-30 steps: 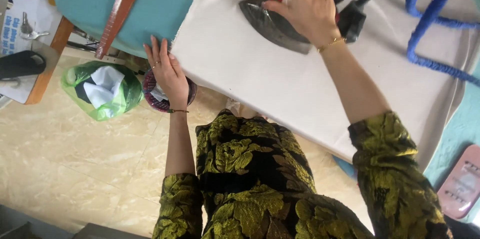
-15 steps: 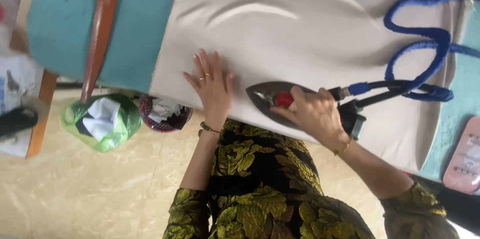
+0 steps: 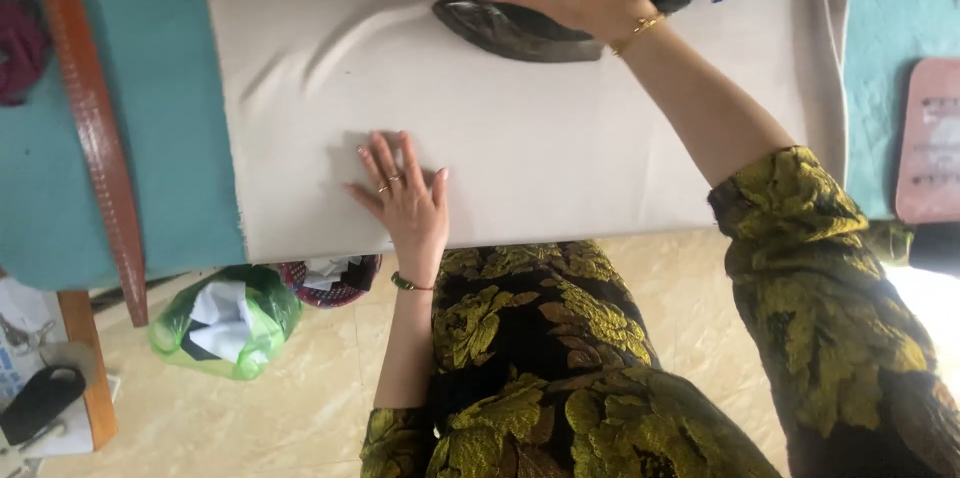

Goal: A person is ironing a large piece of white fabric on a pressing table, using a steam iron to remove wrinkles.

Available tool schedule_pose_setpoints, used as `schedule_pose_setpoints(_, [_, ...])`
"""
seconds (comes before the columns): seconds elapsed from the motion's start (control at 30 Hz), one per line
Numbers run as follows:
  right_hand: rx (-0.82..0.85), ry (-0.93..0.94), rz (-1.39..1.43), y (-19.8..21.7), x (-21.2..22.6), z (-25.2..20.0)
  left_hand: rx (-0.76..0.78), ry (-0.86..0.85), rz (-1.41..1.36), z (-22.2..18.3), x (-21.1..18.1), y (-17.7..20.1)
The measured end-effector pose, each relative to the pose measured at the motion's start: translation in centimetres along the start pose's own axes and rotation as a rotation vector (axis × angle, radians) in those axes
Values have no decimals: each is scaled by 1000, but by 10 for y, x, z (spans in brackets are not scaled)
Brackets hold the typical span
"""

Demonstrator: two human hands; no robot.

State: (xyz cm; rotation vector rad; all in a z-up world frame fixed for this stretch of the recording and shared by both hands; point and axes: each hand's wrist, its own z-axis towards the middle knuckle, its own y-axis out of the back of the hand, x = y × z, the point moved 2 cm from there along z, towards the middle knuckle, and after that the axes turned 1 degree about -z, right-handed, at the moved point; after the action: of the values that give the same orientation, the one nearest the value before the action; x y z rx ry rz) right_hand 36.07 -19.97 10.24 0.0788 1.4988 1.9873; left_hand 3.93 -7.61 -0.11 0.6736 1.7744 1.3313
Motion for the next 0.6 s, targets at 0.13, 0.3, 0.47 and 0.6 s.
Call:
schedule_pose_setpoints(0.13, [254, -16, 79, 42, 27, -31, -39, -9, -24, -8, -7, 13])
schedule_pose_setpoints(0.3, [179, -70, 191, 79, 60, -161, -13, -27, -21, -1, -16, -1])
schedule_pose_setpoints(0.47, [272, -98, 398, 122, 48, -262, -15, -104, -7, 4, -47, -10])
schedule_pose_setpoints(0.6, [120, -75, 309, 95, 7, -270, 3, -159, -36, 6, -86, -11])
